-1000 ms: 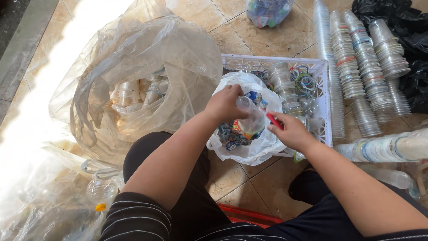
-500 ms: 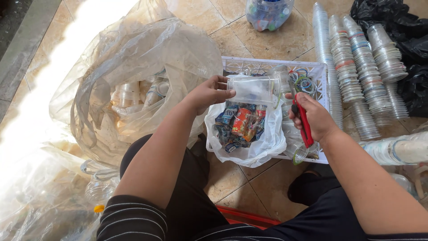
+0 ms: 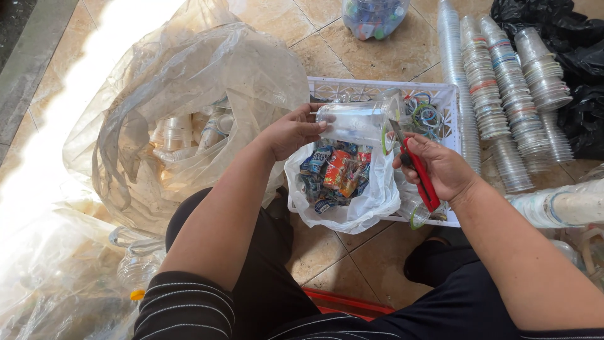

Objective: The person sits on the floor and uses red scissors to cut the rims off clear plastic cups. They pick up cups from a white crate, cut the top edge, and place the modified cups into a pile on the floor.

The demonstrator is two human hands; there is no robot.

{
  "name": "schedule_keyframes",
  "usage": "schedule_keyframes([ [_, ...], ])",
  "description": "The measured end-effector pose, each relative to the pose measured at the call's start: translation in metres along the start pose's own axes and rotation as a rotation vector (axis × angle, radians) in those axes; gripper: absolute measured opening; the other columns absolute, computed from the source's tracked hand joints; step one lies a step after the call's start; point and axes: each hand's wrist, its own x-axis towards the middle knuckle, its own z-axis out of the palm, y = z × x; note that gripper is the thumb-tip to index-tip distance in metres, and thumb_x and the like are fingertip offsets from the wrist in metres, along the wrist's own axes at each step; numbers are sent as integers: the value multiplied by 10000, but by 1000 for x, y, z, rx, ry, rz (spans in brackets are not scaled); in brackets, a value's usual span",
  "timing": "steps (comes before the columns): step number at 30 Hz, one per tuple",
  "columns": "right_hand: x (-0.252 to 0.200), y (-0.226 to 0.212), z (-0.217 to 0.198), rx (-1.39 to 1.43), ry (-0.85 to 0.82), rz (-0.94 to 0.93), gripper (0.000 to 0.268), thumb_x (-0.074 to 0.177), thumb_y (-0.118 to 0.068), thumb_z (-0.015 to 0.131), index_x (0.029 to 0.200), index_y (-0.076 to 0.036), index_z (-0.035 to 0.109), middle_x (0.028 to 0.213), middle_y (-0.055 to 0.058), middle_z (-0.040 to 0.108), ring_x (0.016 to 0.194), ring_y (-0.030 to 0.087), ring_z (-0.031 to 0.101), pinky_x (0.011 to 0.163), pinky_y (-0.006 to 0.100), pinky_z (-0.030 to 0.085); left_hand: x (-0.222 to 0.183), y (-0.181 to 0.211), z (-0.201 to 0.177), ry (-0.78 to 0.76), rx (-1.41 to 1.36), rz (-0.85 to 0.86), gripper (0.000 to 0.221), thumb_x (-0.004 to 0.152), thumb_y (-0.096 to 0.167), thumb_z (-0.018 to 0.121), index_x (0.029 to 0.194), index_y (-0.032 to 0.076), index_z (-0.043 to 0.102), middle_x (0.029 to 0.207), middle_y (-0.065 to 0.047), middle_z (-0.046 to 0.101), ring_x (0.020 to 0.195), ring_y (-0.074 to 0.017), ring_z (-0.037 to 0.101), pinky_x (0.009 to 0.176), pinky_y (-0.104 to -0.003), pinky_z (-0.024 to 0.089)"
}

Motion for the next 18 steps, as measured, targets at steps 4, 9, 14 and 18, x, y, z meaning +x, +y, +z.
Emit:
schedule_keyframes([
  [4,3,1,4,22,-2,-42,242,1045,-277,563,1269,-217,634,829,222,701,529,202,552,463,279,394,16,-20,-6,72,129,48,678,914,244,798,1496,167,460,1375,-85,573,1300,-257,524,1106,-470,352],
  [9,11,16,5,9,123,-14,221,1032,-336,609,1232,-245,632,819,214,698,513,210,530,441,283,369,-16,-1,57,443,1005,920,580,805,402,792,1311,183,613,1392,-128,539,1294,-352,521,1135,-508,355],
  [14,14,30,7,-9,161,19,219,1048,-369,590,1228,-247,612,853,224,707,525,207,539,453,274,364,-19,-20,86,281,1520,934,353,820,478,792,1100,277,713,1296,2,622,1387,-275,402,1198,-601,124],
  [18,10,31,13,9,166,40,213,1051,-358,591,1221,-229,585,860,239,704,538,208,543,469,275,371,-8,-38,88,381,1606,1133,132,918,312,733,869,254,625,892,50,631,1289,-201,500,1199,-623,108],
])
